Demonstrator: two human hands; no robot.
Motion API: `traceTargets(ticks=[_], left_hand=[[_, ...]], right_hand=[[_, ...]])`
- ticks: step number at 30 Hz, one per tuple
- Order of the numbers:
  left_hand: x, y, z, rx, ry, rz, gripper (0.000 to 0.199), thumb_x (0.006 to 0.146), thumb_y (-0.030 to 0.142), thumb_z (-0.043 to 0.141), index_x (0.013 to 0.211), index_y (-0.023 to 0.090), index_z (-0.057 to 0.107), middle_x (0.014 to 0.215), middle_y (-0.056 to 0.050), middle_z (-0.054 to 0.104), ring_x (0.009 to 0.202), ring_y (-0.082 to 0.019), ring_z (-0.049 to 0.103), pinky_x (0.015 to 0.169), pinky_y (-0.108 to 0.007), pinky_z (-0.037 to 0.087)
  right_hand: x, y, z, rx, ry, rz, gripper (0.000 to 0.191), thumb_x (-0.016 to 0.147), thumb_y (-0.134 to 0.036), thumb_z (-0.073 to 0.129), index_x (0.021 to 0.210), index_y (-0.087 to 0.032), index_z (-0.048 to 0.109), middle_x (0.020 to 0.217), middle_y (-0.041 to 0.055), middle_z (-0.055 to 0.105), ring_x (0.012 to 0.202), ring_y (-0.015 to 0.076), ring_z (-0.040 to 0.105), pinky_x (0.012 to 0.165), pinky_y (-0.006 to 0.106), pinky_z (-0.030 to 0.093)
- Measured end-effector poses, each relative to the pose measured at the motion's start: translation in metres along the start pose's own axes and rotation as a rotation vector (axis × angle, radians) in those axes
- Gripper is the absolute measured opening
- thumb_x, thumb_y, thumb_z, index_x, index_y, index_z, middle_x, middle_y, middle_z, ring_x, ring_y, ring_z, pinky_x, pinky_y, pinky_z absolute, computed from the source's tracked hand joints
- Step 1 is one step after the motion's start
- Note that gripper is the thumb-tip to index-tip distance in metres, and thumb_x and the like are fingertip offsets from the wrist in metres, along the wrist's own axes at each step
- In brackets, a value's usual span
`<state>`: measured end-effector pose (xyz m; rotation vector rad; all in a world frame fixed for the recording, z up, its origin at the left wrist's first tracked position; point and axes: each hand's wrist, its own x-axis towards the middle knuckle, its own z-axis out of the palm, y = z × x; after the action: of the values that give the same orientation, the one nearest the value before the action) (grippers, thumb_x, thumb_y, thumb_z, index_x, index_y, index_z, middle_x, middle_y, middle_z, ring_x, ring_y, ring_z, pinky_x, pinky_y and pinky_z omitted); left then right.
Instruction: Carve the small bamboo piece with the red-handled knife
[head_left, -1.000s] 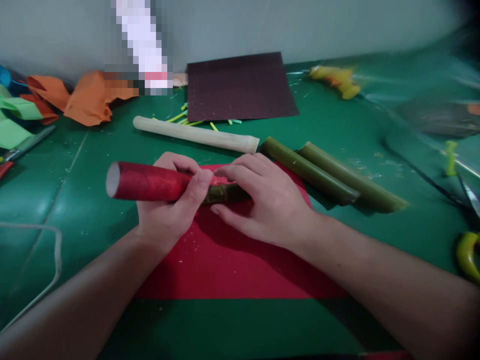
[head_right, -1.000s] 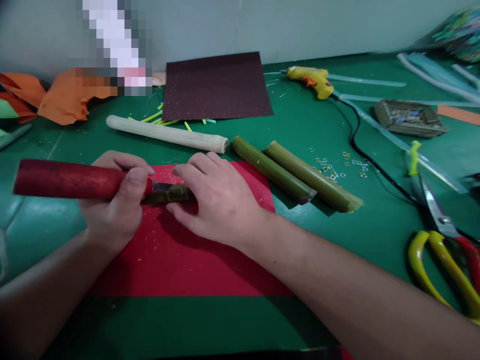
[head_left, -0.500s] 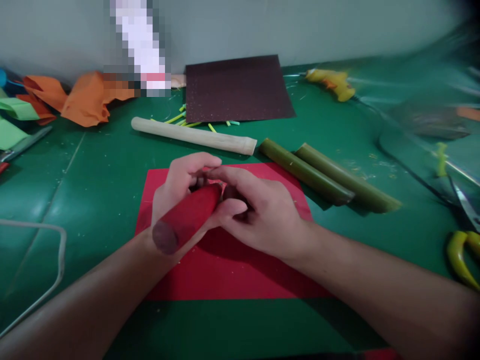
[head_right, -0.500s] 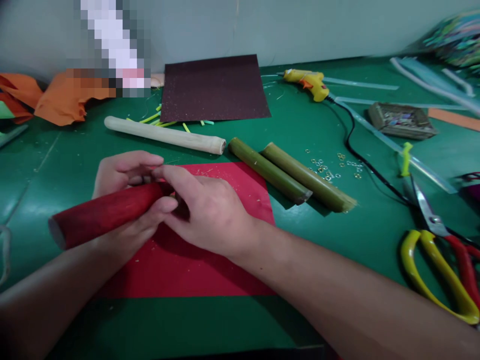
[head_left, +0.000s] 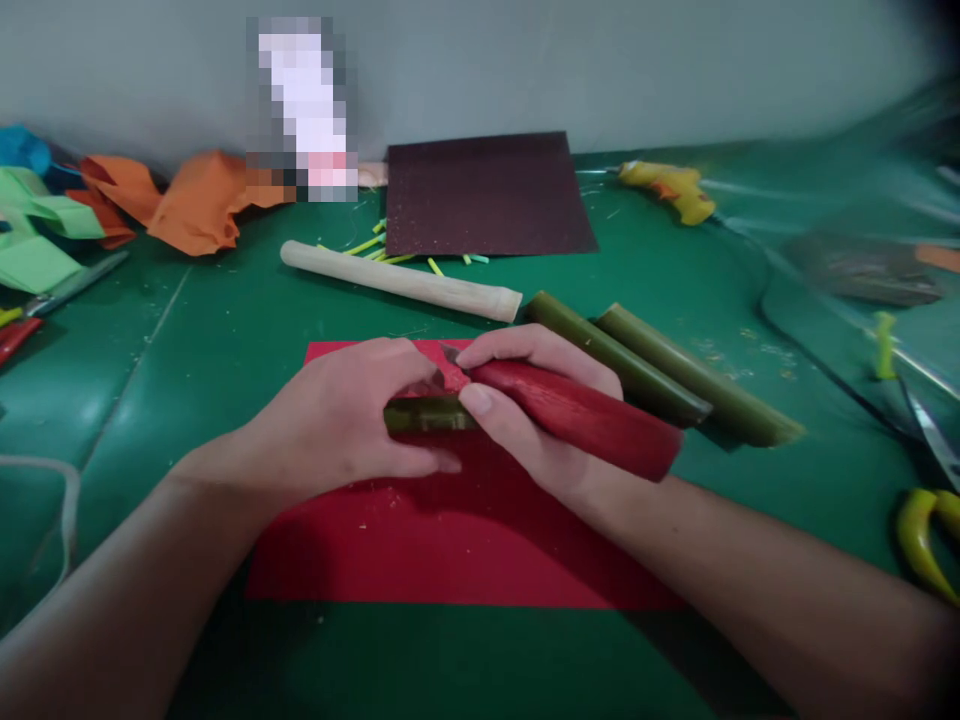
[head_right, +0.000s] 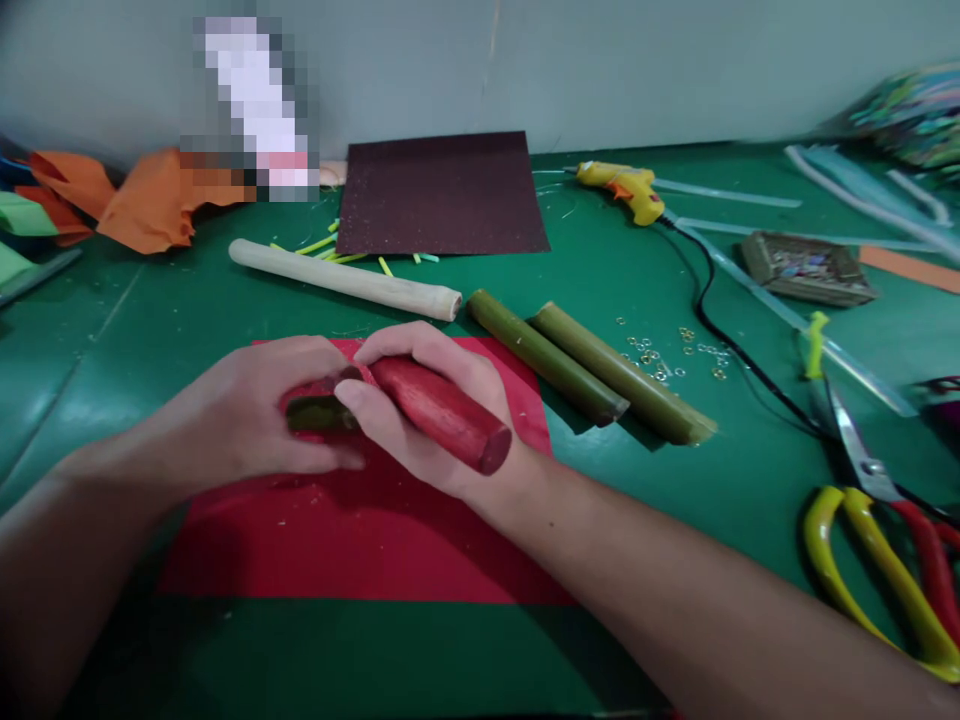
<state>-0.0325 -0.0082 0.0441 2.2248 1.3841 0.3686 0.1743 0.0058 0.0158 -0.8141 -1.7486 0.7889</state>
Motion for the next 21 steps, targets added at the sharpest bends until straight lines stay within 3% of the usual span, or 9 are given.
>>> traceTargets(ticks=[2, 6, 10, 13, 17, 21], left_hand=[[0.002, -0.002, 0.005, 0.068, -0.008, 0.013, 0.015, 0.092, 0.033, 0.068, 0.101, 0.022, 0.071, 0.100, -0.002, 0.071, 0.095, -0.022, 0.063, 0.081, -0.036, 0.048], [0.004, -0.003, 0.016, 0.129, 0.019, 0.015, 0.023, 0.095, 0.034, 0.060, 0.107, 0.021, 0.075, 0.100, -0.006, 0.069, 0.093, -0.023, 0.063, 0.077, -0.037, 0.049], [0.005, -0.005, 0.023, 0.133, 0.140, 0.024, 0.032, 0.095, 0.033, 0.057, 0.115, 0.015, 0.075, 0.104, -0.010, 0.071, 0.096, -0.025, 0.065, 0.082, -0.040, 0.052], [0.006, -0.006, 0.028, 0.130, 0.190, 0.013, 0.032, 0.094, 0.032, 0.057, 0.114, 0.014, 0.074, 0.104, -0.010, 0.071, 0.094, -0.026, 0.066, 0.080, -0.040, 0.052], [0.009, -0.006, 0.031, 0.118, 0.209, 0.023, 0.026, 0.094, 0.035, 0.059, 0.103, 0.017, 0.075, 0.101, -0.009, 0.067, 0.089, -0.024, 0.065, 0.074, -0.037, 0.050], [0.010, -0.005, 0.035, 0.133, 0.225, 0.035, 0.024, 0.092, 0.036, 0.060, 0.091, 0.016, 0.072, 0.090, -0.007, 0.064, 0.082, -0.022, 0.062, 0.068, -0.035, 0.045]], right_hand=[[0.000, -0.002, -0.001, -0.016, 0.051, 0.045, 0.007, 0.089, -0.033, 0.075, 0.086, -0.029, 0.070, 0.087, -0.0018, 0.079, 0.072, 0.0152, 0.073, 0.065, 0.028, 0.062], [0.000, 0.005, 0.001, 0.041, 0.133, 0.029, 0.024, 0.089, -0.040, 0.077, 0.072, -0.027, 0.066, 0.071, -0.0029, 0.073, 0.061, 0.0139, 0.068, 0.055, 0.028, 0.056], [0.005, 0.018, 0.002, 0.117, 0.212, 0.104, 0.019, 0.092, -0.042, 0.075, 0.082, -0.026, 0.072, 0.064, -0.0017, 0.066, 0.052, 0.0127, 0.061, 0.052, 0.030, 0.052], [0.010, 0.024, 0.000, 0.176, 0.216, 0.123, 0.033, 0.092, -0.055, 0.072, 0.078, -0.025, 0.073, 0.061, -0.0002, 0.065, 0.048, 0.0131, 0.059, 0.047, 0.032, 0.049], [0.012, 0.023, -0.003, 0.075, 0.166, 0.072, 0.043, 0.092, -0.067, 0.065, 0.074, -0.028, 0.072, 0.056, 0.0006, 0.060, 0.057, 0.0173, 0.064, 0.054, 0.035, 0.054], [0.013, 0.018, -0.002, -0.057, 0.143, 0.062, 0.022, 0.089, -0.048, 0.076, 0.079, -0.029, 0.073, 0.071, 0.0015, 0.071, 0.069, 0.0191, 0.070, 0.066, 0.036, 0.060]])
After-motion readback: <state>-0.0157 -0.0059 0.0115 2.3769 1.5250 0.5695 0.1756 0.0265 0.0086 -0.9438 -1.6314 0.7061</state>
